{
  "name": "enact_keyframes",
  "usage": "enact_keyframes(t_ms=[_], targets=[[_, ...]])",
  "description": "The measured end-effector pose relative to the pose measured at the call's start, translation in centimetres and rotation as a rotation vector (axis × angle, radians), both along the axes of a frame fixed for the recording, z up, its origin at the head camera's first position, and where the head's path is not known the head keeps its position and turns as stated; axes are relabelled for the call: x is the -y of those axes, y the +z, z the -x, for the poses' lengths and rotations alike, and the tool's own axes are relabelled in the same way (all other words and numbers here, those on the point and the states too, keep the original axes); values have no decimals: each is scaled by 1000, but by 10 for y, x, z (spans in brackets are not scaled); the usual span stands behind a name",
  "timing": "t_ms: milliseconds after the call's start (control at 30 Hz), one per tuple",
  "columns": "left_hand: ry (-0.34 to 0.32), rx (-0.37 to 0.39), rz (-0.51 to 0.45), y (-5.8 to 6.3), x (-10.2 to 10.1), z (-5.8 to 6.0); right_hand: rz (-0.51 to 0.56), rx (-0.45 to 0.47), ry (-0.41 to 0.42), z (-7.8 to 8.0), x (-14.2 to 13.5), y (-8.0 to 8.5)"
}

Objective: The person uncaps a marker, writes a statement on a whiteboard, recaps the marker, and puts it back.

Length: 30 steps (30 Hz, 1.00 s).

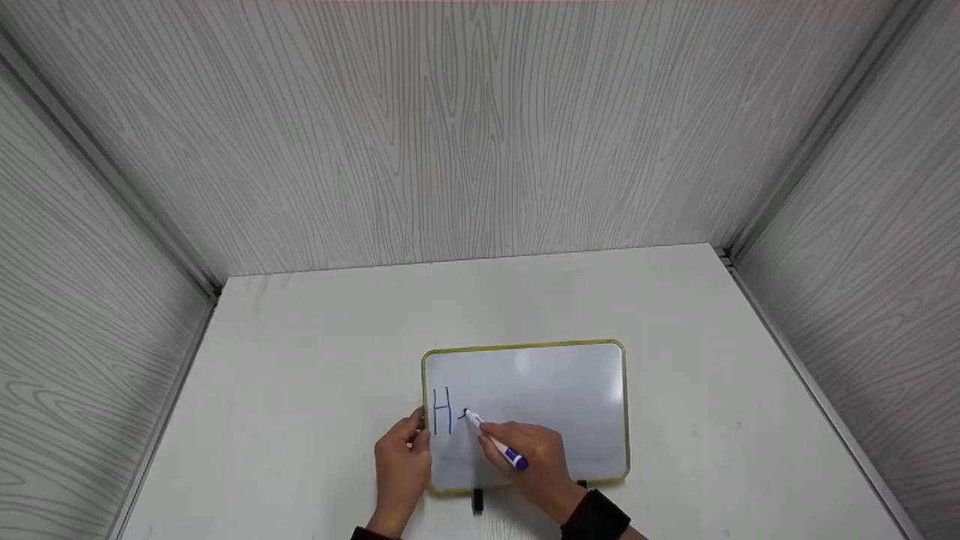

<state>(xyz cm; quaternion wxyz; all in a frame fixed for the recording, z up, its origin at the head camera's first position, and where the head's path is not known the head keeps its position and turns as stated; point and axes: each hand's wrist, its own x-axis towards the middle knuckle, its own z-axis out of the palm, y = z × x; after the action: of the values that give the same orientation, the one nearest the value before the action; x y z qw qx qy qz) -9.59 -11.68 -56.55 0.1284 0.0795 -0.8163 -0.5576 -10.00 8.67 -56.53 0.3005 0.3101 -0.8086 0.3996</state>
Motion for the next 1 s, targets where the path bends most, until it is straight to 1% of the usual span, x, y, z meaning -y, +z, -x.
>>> enact_keyframes(t_ms=[100,200,433,633,867,1000], targets=[[5,10,3,-1,0,0,1,30,5,1,1,1],[4,1,3,0,0,0,-10,44,9,2,3,1],[6,-11,17,-1,-1,0,0,31,70,-1,5,-1],[11,-31,29,-2,0,1,-8,59,95,-5,4,-4],[3,-50,6,-2,1,-1,-2,49,71,-8,1,-8],[2,-43,4,-2,1,-1,28,73,80,-9,-1,-9]])
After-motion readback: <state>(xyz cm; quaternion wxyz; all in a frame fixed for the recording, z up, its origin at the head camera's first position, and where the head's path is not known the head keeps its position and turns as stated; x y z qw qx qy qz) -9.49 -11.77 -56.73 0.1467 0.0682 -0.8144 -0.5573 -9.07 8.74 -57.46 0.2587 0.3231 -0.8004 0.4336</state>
